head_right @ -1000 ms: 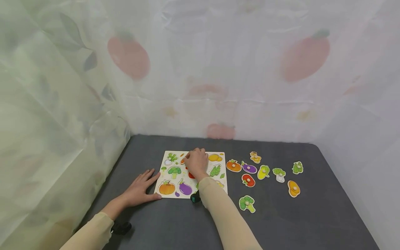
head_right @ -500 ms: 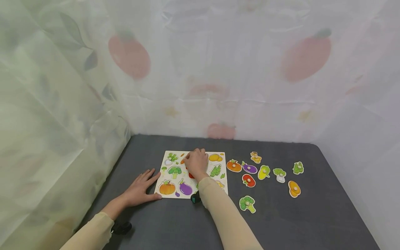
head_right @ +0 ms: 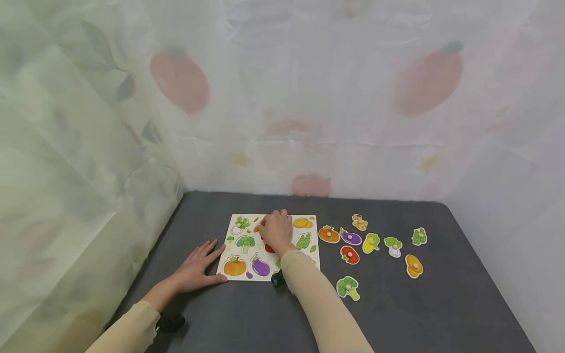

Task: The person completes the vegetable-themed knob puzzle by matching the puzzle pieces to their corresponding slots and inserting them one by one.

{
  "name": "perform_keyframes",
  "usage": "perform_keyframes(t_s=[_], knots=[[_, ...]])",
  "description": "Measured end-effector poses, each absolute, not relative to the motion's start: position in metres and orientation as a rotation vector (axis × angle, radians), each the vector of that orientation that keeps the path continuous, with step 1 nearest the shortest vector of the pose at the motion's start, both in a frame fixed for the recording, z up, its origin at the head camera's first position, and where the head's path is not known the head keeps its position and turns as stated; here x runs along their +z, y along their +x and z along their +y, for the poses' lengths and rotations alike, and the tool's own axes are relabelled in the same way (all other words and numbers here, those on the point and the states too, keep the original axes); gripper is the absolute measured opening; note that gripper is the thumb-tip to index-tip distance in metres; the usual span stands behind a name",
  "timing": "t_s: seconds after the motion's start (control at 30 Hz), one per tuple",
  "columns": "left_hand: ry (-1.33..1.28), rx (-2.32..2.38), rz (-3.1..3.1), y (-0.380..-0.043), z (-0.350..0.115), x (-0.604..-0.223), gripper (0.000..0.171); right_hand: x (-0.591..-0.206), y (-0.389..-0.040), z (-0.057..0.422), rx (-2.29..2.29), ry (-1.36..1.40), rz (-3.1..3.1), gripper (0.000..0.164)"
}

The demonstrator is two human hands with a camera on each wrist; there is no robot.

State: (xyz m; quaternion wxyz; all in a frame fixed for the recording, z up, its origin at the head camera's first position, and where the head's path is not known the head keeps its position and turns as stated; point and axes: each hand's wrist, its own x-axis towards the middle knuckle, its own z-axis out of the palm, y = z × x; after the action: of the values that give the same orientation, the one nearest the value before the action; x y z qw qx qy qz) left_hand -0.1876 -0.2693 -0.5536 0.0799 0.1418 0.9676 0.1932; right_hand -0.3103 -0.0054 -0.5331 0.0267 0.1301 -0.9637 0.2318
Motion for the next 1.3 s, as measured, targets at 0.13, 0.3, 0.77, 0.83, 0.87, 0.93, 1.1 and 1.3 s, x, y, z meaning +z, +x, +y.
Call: perform_keyframes(t_s=[0.13,0.3,0.77,0.83,0.87,0.93,1.1,1.3], knots=[[0.426,0.581,2.888,-0.189,-0.27,-0.552,0.104,-0.529,-0.318,0.009,0.764,0.425,-2.986,0.024],[0.431,0.56,2.882,-0.192,-0.273,-0.554,0.106,-0.515,-0.326,0.046,0.87,0.437,-2.884,0.03],[0.421,0.561,2.888,-0.195,-0.281,-0.554,0.106,-0.498,-0.318,0.136,1.063,0.462,-2.808,0.032],[0.424,0.566,2.89,-0.195,-0.281,-0.553,0.106,-0.5,-0.316,0.148,1.045,0.446,-2.799,0.031],[0.423,0.566,2.889,-0.195,-0.281,-0.553,0.106,-0.501,-0.315,0.155,1.038,0.436,-2.794,0.03],[0.426,0.575,2.889,-0.195,-0.281,-0.553,0.106,-0.502,-0.313,0.171,1.008,0.416,-2.797,0.031],[0.439,0.588,2.887,-0.194,-0.28,-0.553,0.106,-0.505,-0.308,0.219,0.885,0.354,-2.835,0.033],[0.438,0.587,2.89,-0.195,-0.282,-0.554,0.106,-0.508,-0.295,0.27,0.773,0.29,-2.866,0.031]])
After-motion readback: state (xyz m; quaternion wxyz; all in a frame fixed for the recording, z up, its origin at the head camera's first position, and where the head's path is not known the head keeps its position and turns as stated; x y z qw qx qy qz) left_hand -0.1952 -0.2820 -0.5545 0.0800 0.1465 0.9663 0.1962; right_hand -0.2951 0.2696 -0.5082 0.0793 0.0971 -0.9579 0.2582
